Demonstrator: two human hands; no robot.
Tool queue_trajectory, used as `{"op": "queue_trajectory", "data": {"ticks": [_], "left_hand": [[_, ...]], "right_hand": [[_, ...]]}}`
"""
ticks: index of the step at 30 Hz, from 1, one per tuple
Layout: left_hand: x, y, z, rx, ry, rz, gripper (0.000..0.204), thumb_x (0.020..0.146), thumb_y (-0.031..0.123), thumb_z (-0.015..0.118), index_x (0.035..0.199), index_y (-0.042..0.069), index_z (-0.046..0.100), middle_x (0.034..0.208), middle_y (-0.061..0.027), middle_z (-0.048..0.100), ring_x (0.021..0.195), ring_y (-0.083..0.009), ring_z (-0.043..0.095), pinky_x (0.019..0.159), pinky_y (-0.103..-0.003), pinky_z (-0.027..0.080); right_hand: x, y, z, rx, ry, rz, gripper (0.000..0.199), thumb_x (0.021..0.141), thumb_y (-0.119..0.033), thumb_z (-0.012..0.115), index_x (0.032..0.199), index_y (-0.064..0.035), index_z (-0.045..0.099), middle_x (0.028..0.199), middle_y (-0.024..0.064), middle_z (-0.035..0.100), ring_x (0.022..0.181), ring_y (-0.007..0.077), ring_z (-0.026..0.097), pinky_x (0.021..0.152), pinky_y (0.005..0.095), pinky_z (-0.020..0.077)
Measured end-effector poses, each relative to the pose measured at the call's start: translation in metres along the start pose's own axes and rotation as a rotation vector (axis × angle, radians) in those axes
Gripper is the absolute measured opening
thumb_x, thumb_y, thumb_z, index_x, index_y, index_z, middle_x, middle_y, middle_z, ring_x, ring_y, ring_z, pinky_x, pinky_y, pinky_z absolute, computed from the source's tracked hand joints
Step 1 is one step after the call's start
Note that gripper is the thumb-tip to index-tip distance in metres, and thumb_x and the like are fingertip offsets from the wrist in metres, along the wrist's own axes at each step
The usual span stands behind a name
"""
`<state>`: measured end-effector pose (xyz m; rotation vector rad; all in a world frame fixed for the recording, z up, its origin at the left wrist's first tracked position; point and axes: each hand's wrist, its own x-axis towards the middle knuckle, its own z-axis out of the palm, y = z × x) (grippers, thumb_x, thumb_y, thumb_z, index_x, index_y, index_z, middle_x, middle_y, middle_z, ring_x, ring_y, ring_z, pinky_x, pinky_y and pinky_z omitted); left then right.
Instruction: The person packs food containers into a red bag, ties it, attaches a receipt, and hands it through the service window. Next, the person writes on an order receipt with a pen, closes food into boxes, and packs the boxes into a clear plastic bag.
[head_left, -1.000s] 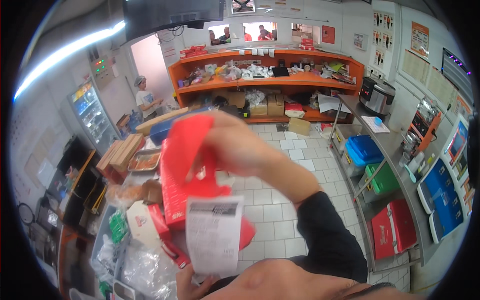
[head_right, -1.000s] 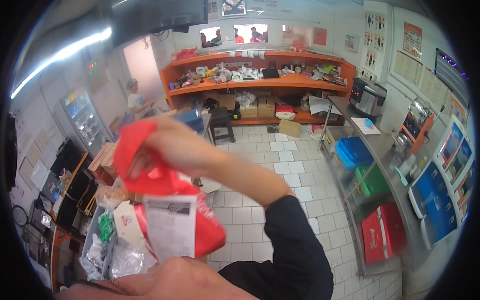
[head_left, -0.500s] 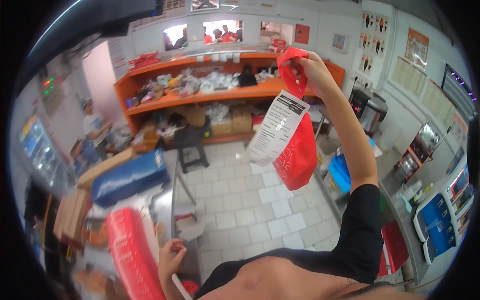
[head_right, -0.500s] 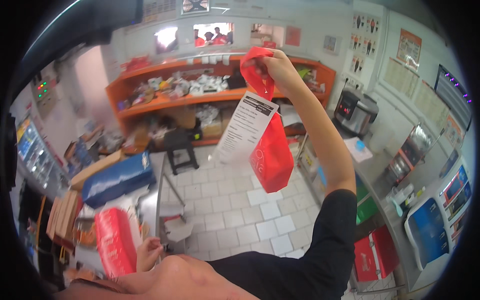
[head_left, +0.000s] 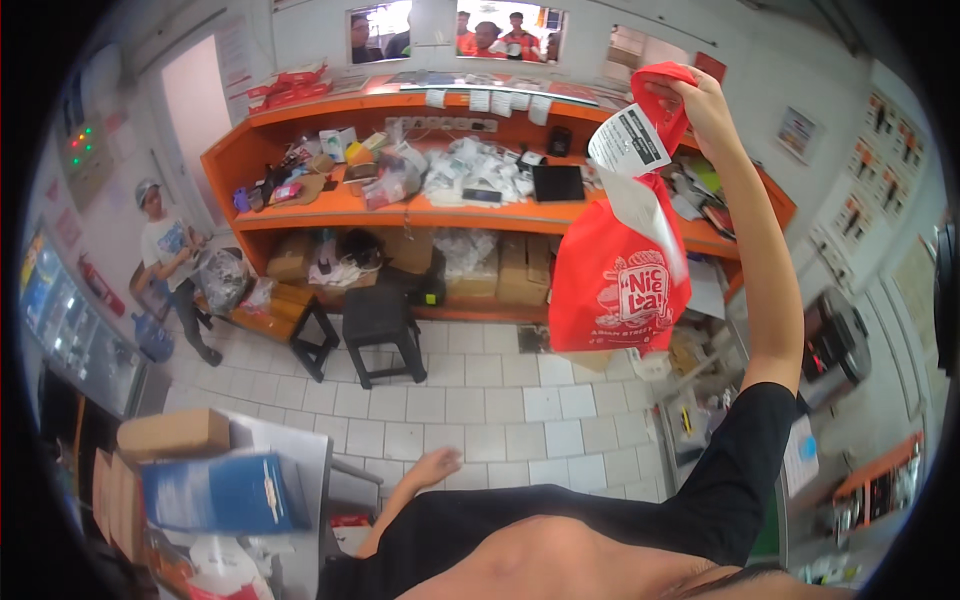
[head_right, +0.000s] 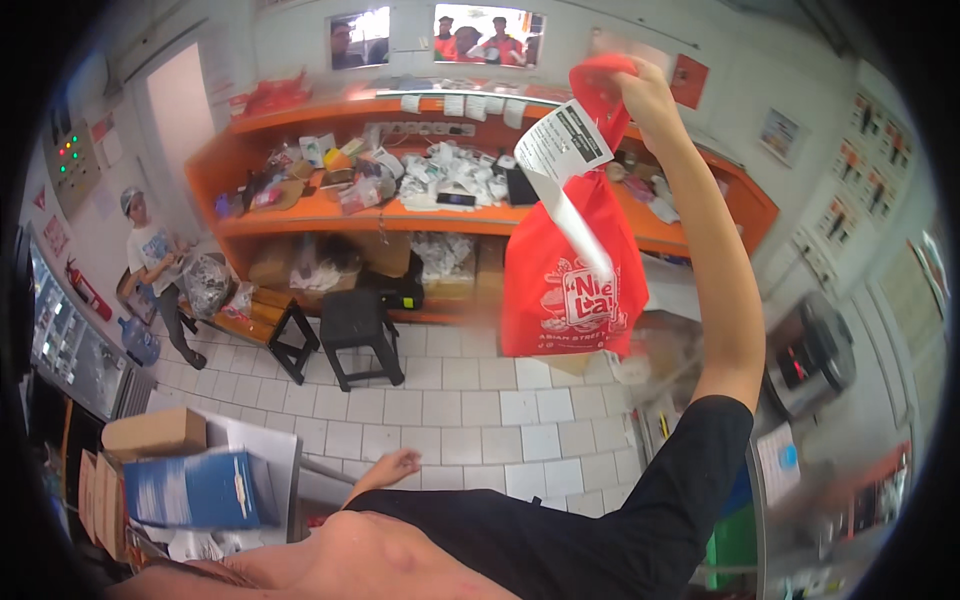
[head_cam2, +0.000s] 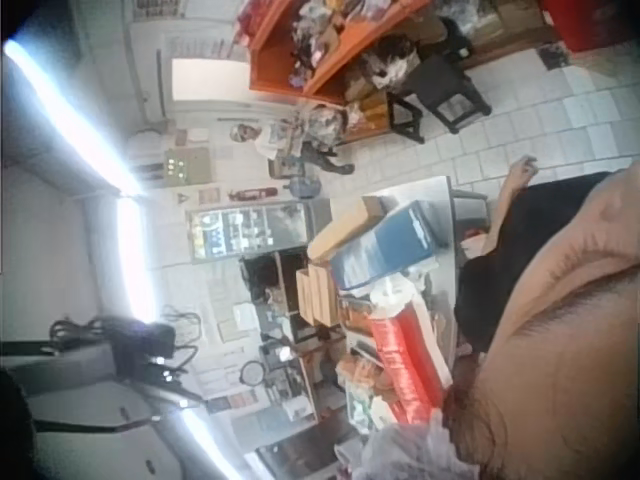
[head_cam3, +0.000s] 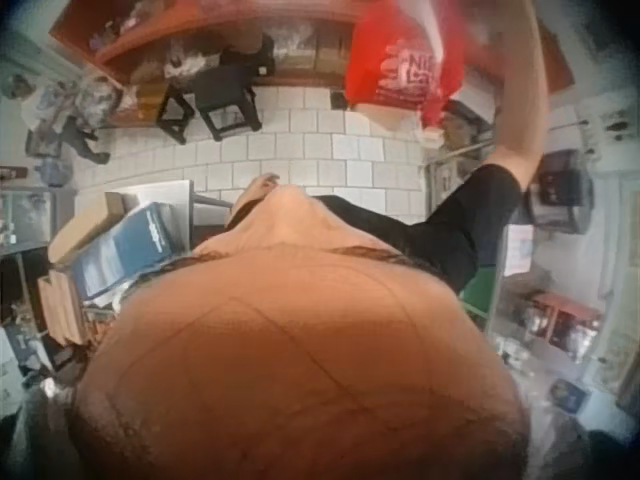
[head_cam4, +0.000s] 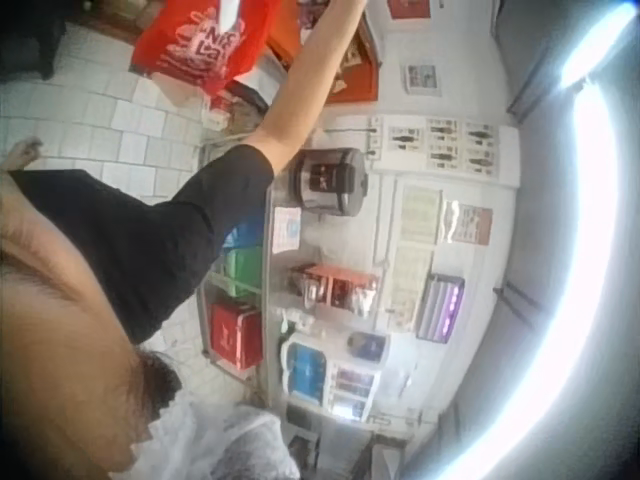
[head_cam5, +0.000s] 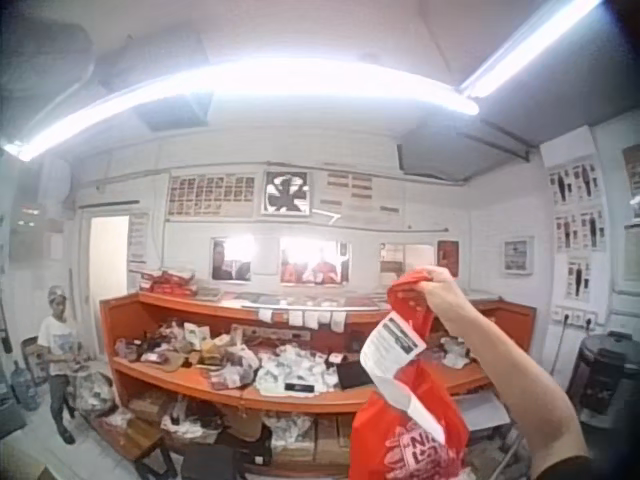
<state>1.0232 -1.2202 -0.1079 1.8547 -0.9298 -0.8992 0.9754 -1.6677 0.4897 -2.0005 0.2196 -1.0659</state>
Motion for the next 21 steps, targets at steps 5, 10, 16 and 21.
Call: {"op": "queue_trajectory", "data": {"ticks": [5,10,16,21], "left_hand": [[0.022,-0.114,-0.075,-0.243,0.314,-0.565,0.034,0.085,0.023,0.057,0.104,-0.004,0.059,0.100,-0.0167,0.065,0.093,-0.0272,0.062,0.082,-0.037,0.047],[0.143,-0.232,-0.151,-0.455,0.405,-0.718,0.030,0.085,0.019,0.055,0.104,-0.004,0.058,0.093,-0.0130,0.064,0.091,-0.0183,0.060,0.078,-0.032,0.047],[0.428,-0.070,-0.302,-0.560,0.453,-0.516,0.036,0.084,0.021,0.058,0.113,0.001,0.053,0.093,-0.0076,0.062,0.088,-0.0154,0.058,0.076,-0.031,0.046],[0.528,-0.040,-0.352,-0.636,0.631,-0.387,0.037,0.083,0.023,0.061,0.115,0.007,0.053,0.098,-0.0037,0.061,0.088,-0.0124,0.056,0.070,-0.028,0.042]], "right_hand": [[0.212,0.119,0.039,-0.046,0.056,-0.143,0.023,0.088,-0.004,0.045,0.105,0.0026,0.059,0.100,0.0099,0.066,0.091,0.0136,0.062,0.076,0.0239,0.0473],[0.445,0.239,0.087,0.074,0.163,-0.337,0.016,0.083,-0.005,0.054,0.095,-0.0021,0.064,0.084,0.0053,0.067,0.075,0.0151,0.064,0.063,0.0282,0.0496],[0.693,0.360,0.126,-0.044,0.216,-0.475,0.014,0.080,-0.004,0.054,0.091,-0.0015,0.063,0.083,0.0064,0.066,0.072,0.0146,0.062,0.062,0.0282,0.0484],[0.867,0.475,0.142,-0.133,0.408,-0.597,0.015,0.079,-0.005,0.055,0.092,-0.0011,0.061,0.083,0.0099,0.067,0.074,0.0184,0.063,0.066,0.0307,0.0492]]}}
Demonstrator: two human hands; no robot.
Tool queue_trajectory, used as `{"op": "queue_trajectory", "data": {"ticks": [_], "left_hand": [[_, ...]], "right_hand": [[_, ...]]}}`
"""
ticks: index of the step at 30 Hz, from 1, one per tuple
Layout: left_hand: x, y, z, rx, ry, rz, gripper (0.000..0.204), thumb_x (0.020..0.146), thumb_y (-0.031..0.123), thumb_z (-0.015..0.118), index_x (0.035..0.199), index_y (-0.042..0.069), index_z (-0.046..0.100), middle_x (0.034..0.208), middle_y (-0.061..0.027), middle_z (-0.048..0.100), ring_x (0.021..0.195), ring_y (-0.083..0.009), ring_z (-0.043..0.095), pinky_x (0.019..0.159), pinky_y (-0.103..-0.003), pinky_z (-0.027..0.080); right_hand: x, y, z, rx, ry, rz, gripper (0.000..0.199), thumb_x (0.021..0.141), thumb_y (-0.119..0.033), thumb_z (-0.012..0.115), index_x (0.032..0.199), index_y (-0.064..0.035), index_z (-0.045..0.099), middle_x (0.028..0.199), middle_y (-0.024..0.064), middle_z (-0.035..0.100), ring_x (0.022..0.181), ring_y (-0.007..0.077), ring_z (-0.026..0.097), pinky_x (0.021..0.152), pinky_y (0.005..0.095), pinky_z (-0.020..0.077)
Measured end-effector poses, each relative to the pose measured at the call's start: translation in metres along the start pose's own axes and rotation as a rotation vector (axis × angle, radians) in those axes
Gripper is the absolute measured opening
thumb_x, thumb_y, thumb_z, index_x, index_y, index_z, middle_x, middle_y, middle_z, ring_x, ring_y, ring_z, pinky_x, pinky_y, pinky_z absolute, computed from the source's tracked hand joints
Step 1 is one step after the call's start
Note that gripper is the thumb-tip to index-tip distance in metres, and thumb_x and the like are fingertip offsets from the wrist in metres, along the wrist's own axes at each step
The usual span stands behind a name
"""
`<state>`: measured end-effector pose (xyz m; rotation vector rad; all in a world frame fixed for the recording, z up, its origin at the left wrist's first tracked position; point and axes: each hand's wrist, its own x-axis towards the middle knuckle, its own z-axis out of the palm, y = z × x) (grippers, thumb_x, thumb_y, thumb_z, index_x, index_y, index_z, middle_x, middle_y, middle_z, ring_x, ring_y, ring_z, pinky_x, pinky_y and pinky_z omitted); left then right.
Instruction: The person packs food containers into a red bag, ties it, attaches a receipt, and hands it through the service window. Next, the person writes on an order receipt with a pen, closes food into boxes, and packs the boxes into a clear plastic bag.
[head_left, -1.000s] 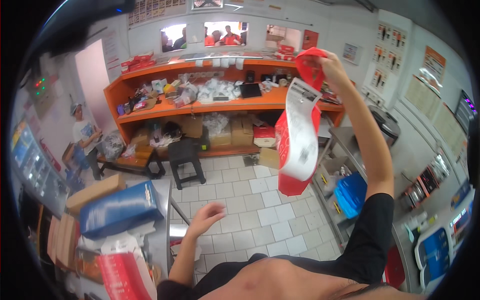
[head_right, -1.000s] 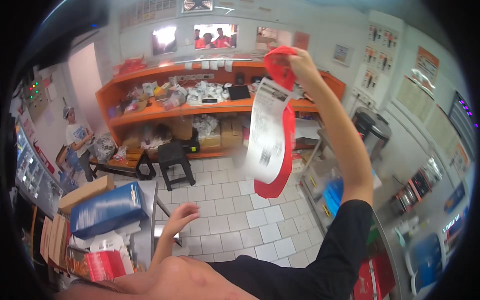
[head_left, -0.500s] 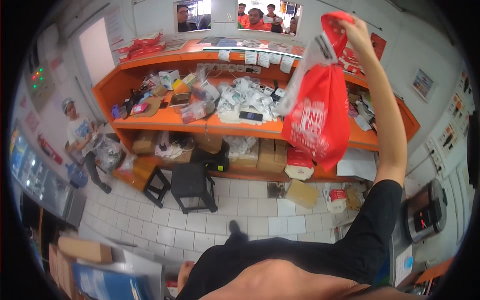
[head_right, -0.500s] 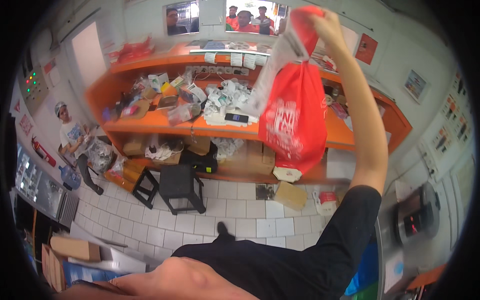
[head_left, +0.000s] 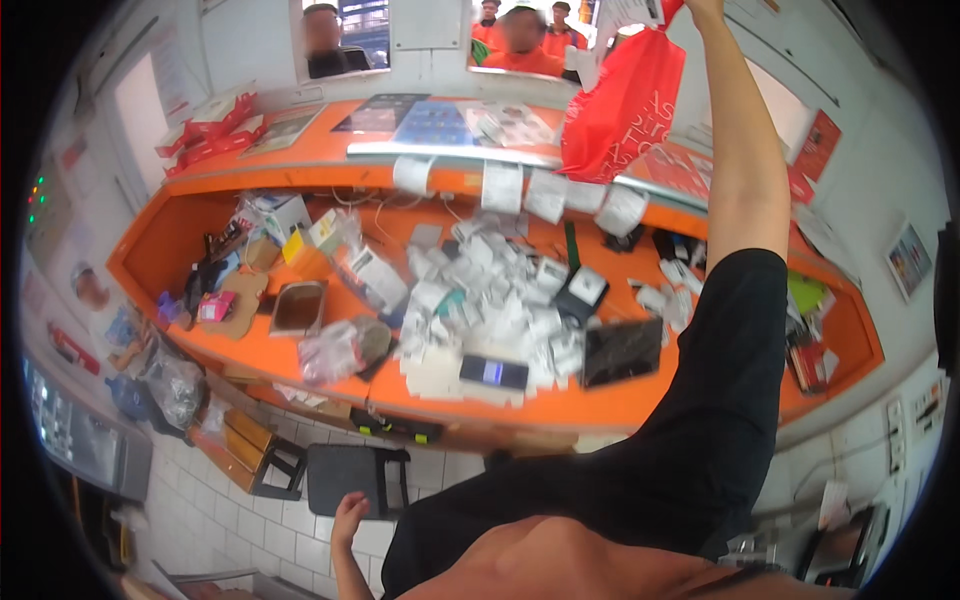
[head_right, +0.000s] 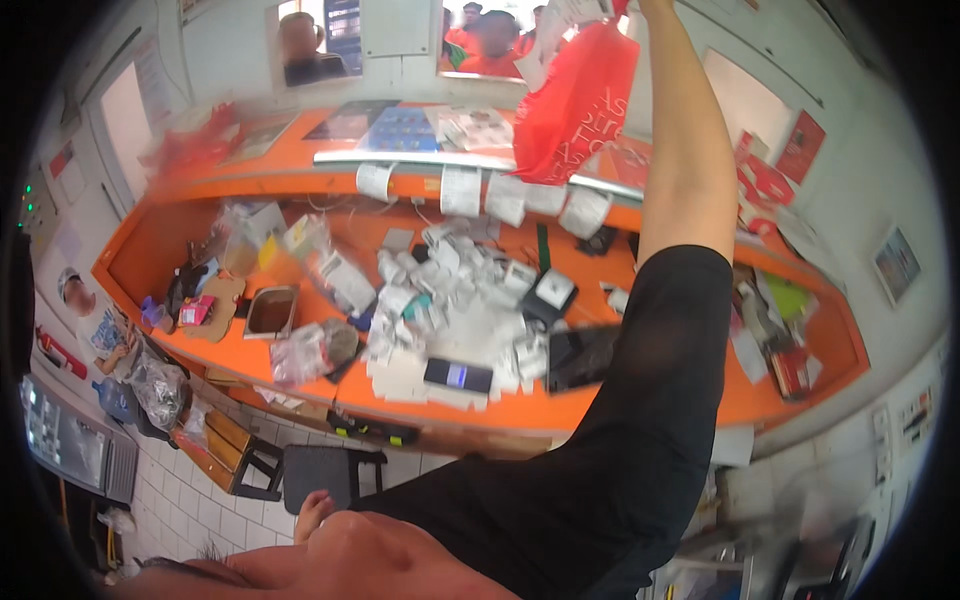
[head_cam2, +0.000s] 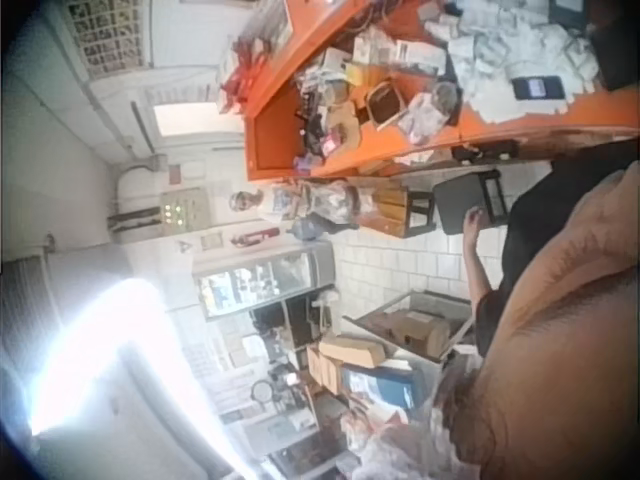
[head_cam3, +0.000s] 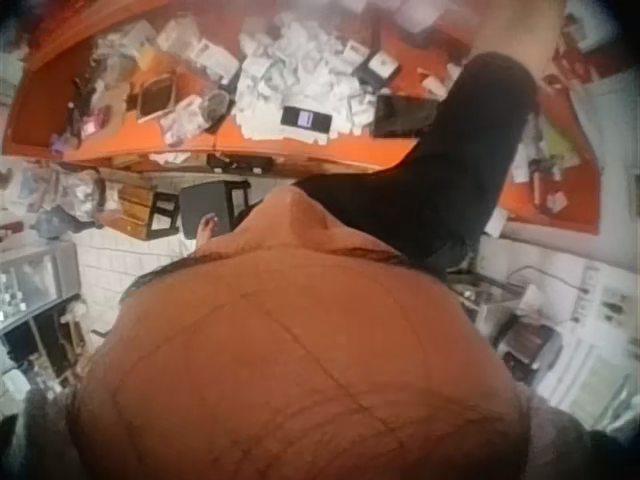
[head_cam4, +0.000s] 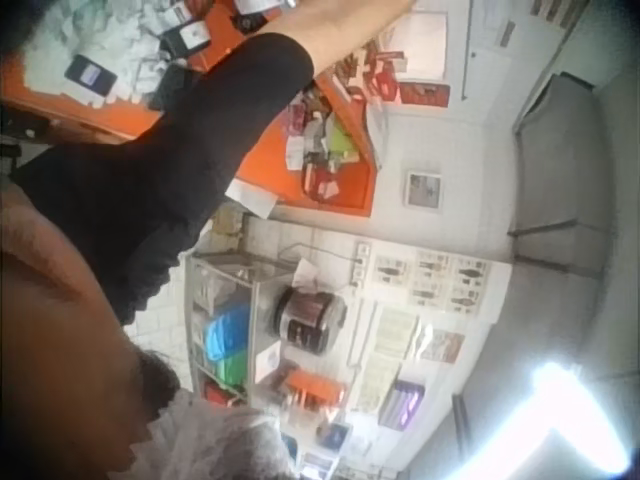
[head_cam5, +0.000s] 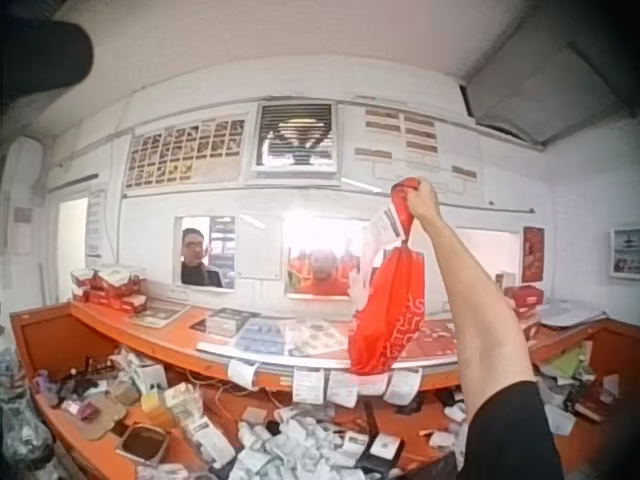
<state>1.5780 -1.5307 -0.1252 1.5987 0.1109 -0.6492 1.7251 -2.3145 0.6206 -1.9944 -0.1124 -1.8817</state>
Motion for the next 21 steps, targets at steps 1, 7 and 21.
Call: {"op": "queue_trajectory", "data": {"ticks": [1,7,21], "left_hand": [[-0.001,-0.006,0.003,-0.060,0.130,-0.029,0.038,0.084,0.028,0.060,0.115,0.008,0.052,0.100,-0.0030,0.061,0.088,-0.0127,0.056,0.070,-0.029,0.042],[-0.007,-0.044,0.064,-0.160,0.471,-0.448,0.037,0.086,0.036,0.054,0.113,0.011,0.053,0.096,-0.0021,0.061,0.084,-0.0157,0.057,0.065,-0.033,0.043],[0.032,-0.023,0.148,-0.036,0.163,-0.430,0.025,0.083,0.020,0.055,0.105,0.009,0.057,0.084,-0.0056,0.065,0.080,-0.0168,0.064,0.058,-0.030,0.044]], "right_hand": [[0.003,0.030,0.017,-0.106,0.083,-0.018,0.016,0.078,-0.003,0.054,0.093,-0.0007,0.060,0.086,0.0110,0.067,0.080,0.0199,0.063,0.070,0.0313,0.0493],[0.035,0.201,0.084,-0.043,-0.038,-0.009,0.029,0.079,-0.003,0.057,0.108,0.0015,0.055,0.099,0.0139,0.064,0.089,0.0228,0.062,0.077,0.0328,0.0492],[-0.014,0.294,0.111,-0.348,-0.279,0.208,0.051,0.080,-0.036,0.067,0.116,-0.0013,0.060,0.107,0.0135,0.065,0.098,0.0197,0.059,0.087,0.0303,0.0428]]}}
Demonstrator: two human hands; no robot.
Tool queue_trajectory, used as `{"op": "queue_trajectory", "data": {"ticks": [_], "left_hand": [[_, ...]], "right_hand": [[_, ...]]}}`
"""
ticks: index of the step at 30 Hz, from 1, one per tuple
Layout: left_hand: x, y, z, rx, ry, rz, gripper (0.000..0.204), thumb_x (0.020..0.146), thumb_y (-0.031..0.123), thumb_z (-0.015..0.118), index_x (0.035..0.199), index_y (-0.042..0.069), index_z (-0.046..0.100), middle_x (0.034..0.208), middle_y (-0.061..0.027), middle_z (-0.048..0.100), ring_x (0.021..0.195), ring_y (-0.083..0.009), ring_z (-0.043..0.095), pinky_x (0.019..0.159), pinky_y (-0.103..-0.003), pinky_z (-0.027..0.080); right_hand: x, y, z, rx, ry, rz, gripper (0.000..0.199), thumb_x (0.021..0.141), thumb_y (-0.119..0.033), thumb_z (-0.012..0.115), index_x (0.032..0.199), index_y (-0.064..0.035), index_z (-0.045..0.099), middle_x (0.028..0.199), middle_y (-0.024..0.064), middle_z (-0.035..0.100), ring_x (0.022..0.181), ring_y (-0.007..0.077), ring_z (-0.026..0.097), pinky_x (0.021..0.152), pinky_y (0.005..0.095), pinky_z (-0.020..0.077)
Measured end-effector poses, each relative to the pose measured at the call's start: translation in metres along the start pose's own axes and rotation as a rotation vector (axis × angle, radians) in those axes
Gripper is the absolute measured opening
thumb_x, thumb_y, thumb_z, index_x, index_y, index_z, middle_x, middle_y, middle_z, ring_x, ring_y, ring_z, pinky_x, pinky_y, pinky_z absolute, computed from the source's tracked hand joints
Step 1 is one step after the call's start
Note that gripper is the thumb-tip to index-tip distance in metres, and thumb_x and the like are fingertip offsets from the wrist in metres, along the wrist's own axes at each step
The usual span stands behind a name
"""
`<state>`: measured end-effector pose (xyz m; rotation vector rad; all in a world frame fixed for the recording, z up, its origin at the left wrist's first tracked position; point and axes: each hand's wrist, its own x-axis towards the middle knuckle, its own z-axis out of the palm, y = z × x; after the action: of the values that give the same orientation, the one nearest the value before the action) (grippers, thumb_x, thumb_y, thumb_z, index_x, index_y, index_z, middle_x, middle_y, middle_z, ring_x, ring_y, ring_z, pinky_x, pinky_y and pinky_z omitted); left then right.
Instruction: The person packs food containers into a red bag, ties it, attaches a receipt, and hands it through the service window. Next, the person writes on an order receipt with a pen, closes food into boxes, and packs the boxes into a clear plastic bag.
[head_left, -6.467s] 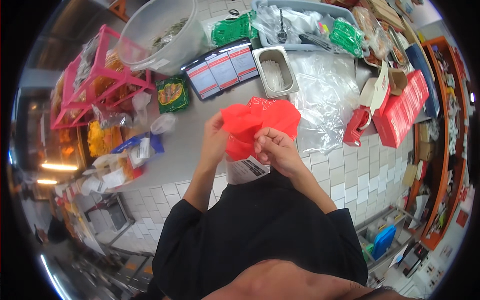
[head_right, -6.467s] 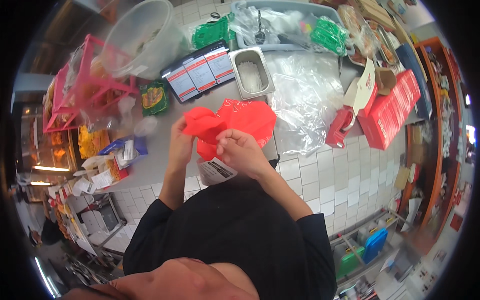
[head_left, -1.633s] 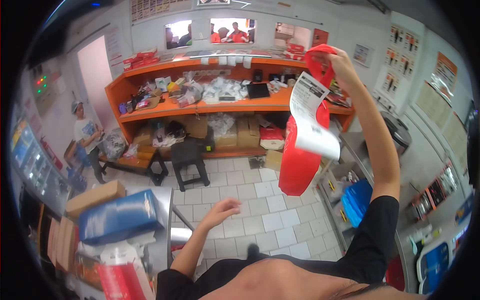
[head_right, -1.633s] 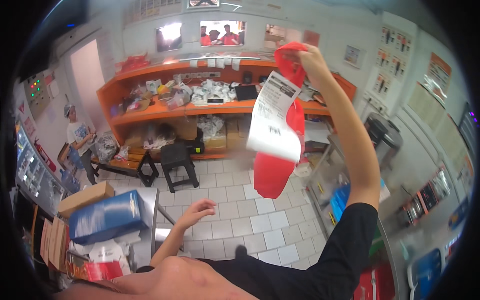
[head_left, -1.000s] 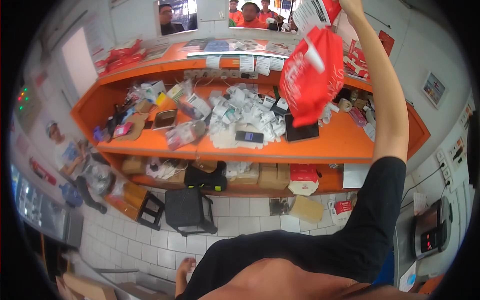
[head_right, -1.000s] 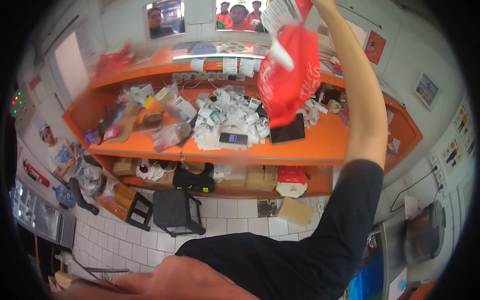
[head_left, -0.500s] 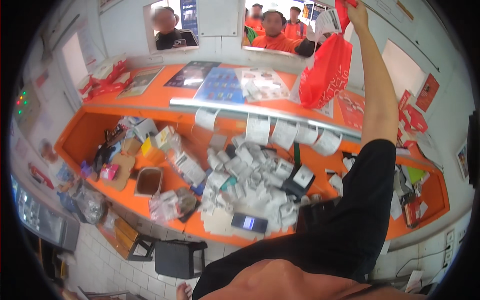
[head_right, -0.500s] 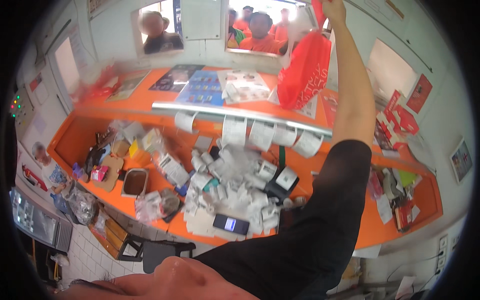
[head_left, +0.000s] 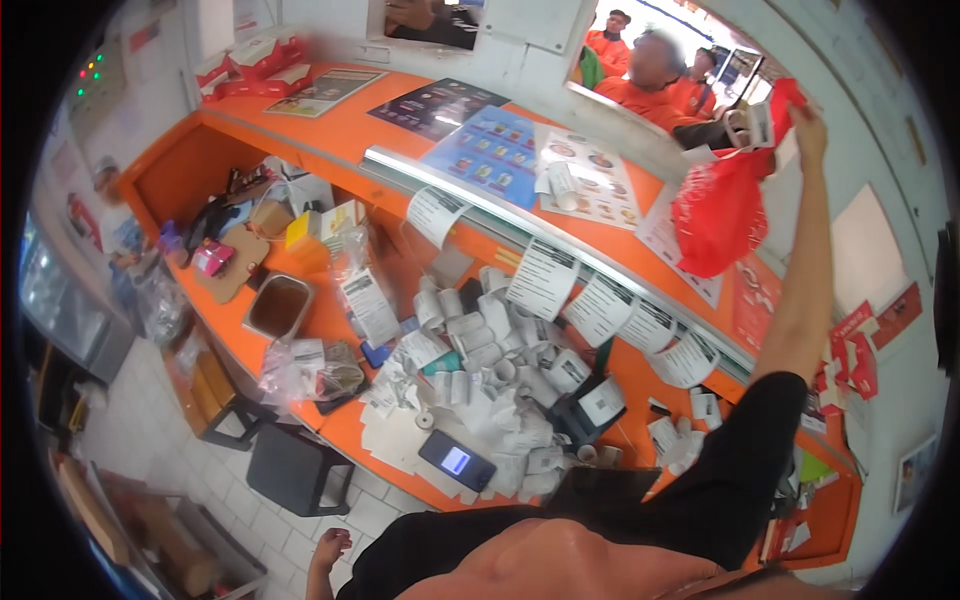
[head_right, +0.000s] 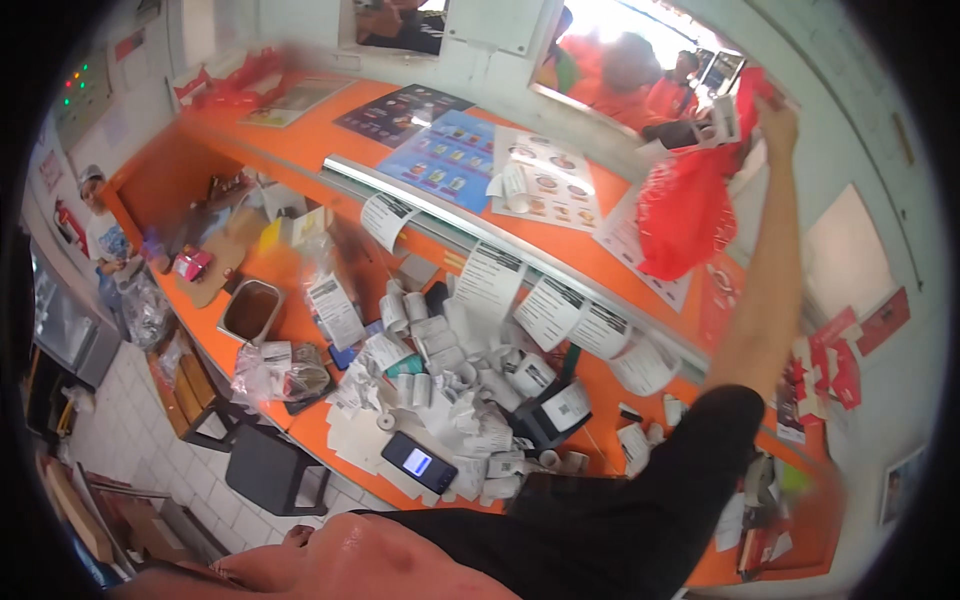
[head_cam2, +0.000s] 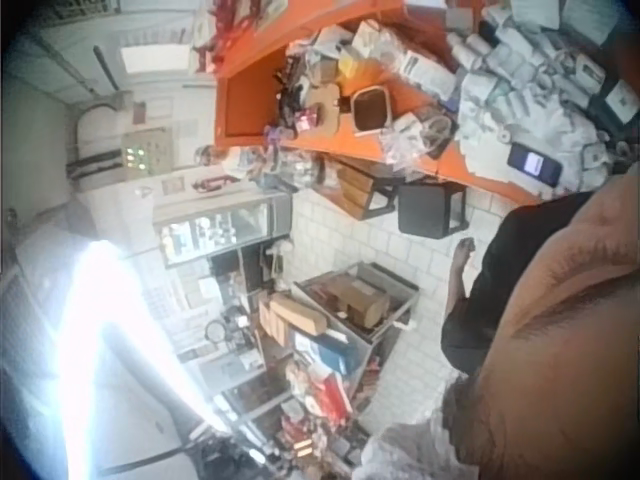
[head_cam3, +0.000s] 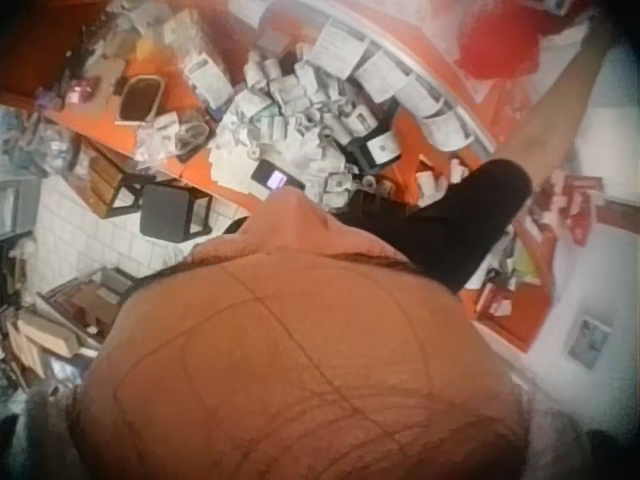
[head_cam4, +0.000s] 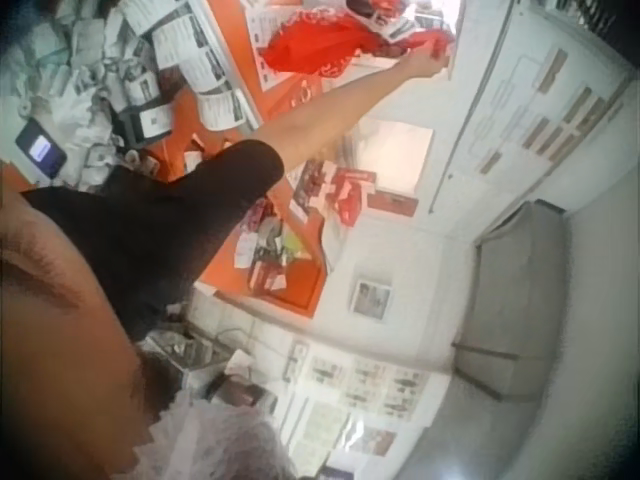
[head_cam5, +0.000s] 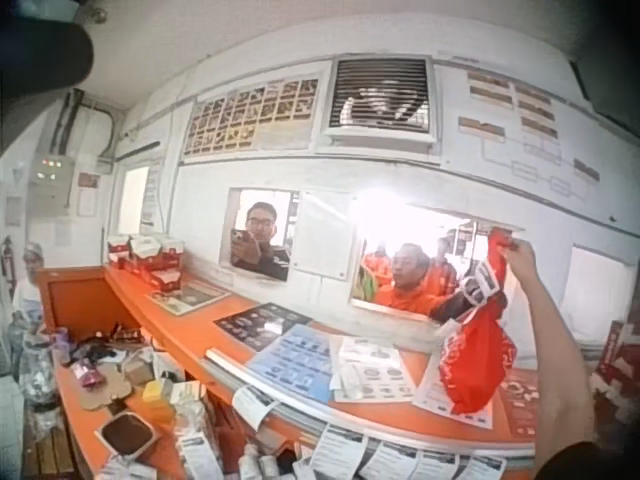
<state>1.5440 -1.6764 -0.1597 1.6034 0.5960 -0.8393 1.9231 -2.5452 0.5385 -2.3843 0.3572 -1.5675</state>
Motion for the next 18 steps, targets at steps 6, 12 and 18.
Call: {"op": "queue_trajectory", "data": {"ticks": [6,12,18], "left_hand": [[-0.115,-0.117,0.011,-0.157,0.211,0.232,0.026,0.089,0.023,0.053,0.102,0.001,0.060,0.087,-0.0066,0.065,0.078,-0.0190,0.062,0.072,-0.033,0.050],[-0.256,-0.274,0.036,-0.349,0.587,0.088,0.040,0.084,0.036,0.057,0.098,0.000,0.064,0.091,-0.0129,0.066,0.081,-0.0198,0.063,0.074,-0.034,0.049],[-0.400,-0.399,0.012,-0.380,0.726,0.105,0.046,0.088,0.040,0.054,0.115,0.003,0.054,0.101,-0.0128,0.064,0.092,-0.0216,0.061,0.082,-0.034,0.047]], "right_hand": [[-0.108,-0.062,0.064,-0.171,-0.015,-0.189,0.030,0.077,-0.022,0.066,0.101,-0.0050,0.063,0.085,0.0122,0.065,0.082,0.0226,0.063,0.077,0.0345,0.0488],[-0.635,-0.302,0.117,0.716,-0.250,-0.151,0.026,0.078,-0.009,0.062,0.102,-0.0001,0.060,0.098,0.0141,0.062,0.087,0.0198,0.059,0.078,0.0325,0.0489],[-1.075,-0.621,-0.189,1.455,-1.819,-0.212,0.042,0.074,0.000,0.065,0.114,0.0015,0.053,0.117,0.0138,0.055,0.098,0.0203,0.057,0.080,0.0311,0.0472]]}}
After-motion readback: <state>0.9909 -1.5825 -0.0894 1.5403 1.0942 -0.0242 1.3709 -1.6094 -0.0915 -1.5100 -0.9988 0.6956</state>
